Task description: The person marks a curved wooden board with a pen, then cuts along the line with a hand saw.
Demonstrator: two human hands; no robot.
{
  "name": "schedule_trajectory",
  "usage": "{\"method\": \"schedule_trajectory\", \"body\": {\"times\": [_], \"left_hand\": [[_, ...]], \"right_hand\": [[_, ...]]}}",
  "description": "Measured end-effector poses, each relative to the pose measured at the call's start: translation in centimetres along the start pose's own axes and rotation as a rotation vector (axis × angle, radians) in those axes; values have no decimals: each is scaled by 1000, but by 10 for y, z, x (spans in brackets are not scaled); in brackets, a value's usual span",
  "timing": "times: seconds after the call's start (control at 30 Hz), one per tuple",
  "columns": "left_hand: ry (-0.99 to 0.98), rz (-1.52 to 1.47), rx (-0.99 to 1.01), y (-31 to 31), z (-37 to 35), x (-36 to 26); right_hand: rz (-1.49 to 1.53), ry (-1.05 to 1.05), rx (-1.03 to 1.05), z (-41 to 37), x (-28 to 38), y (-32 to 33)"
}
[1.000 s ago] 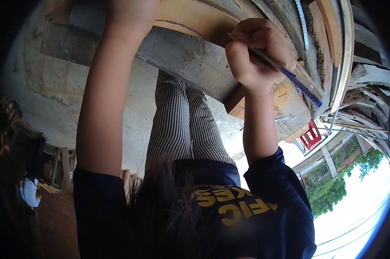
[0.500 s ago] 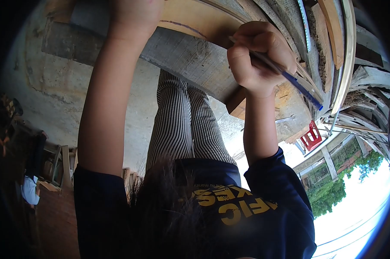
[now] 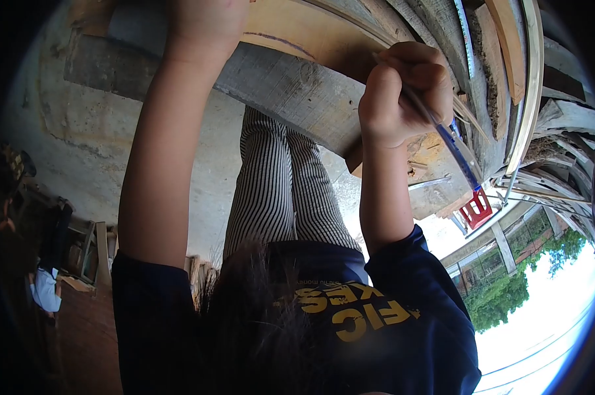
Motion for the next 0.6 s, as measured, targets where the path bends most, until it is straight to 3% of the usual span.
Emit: {"method": "schedule_trajectory", "body": {"times": [0.07,0.17,0.4,0.47,0.6], "left_hand": [[-5,38,-1,1,-2,1],[-17,121,-100,-1,-1,6],[0,74,-2,1,-1,2],[-82,170,-53,3,-2,7],[-14,111,-108,2,0,10]], "right_hand": [[111,-26,-114,-1,-5,0],[167,11,-78,-1,-6,2],[139,72,101,1,6,5],[107,89,124,1,7,4],[122,96,143,1,6,3]]}}
Point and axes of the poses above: each hand's wrist, its own z-axis towards the middle knuckle, its own y-axis out of the back of the hand, x = y × z, the point moved 2 cm from there along z, towards the middle knuckle, and after that the axes turned 8 degrees about -z, right-handed, at the moved point
